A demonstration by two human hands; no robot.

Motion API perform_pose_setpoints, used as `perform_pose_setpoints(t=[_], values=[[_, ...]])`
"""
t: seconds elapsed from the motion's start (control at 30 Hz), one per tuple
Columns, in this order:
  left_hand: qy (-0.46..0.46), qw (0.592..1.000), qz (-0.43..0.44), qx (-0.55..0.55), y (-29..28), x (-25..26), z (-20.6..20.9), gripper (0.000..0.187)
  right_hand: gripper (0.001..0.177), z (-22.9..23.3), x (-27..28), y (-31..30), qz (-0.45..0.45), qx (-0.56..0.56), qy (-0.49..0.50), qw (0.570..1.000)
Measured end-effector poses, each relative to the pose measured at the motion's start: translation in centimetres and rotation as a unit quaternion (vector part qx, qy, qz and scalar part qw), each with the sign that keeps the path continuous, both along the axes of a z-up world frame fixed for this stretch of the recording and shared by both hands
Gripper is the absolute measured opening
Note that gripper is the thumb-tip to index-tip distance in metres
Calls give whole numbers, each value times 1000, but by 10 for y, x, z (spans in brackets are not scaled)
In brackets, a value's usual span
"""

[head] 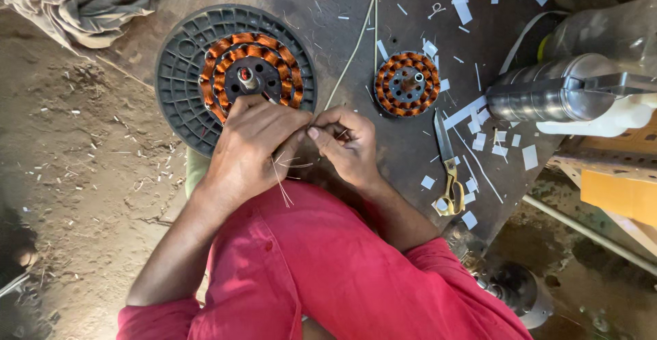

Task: The person repairs an electric motor stator by stripping copper wire insulation with shears, twisting the exposed ends, and inserting them into the stator slots. They then use a wooden stick to push the wires deeper into the slots.

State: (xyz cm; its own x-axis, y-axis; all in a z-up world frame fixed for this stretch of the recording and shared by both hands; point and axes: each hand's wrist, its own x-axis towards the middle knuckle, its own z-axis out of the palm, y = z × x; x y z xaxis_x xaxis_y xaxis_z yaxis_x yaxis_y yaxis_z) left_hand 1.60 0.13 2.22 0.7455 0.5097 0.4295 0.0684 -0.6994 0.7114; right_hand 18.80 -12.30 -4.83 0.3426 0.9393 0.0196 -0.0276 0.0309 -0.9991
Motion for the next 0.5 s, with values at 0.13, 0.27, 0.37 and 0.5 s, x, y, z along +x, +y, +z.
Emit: perform_pose_setpoints(t=[0.13,0.27,0.37,0.5], values=[[38,999,-1,15,1,0,1,24,14,-7,2,-4,-41,28,-37,998],[8,1000,20,-6,0,0,0,17,14,-2,14,-3,-103,47,61,992],[3,1000,25,-4,-2,-2,-2,18,17,15,20,-4,-63,4,-58,996],[9,999,29,14,-2,1,-2,21,23,41,9,-3,-22,26,-359,933]])
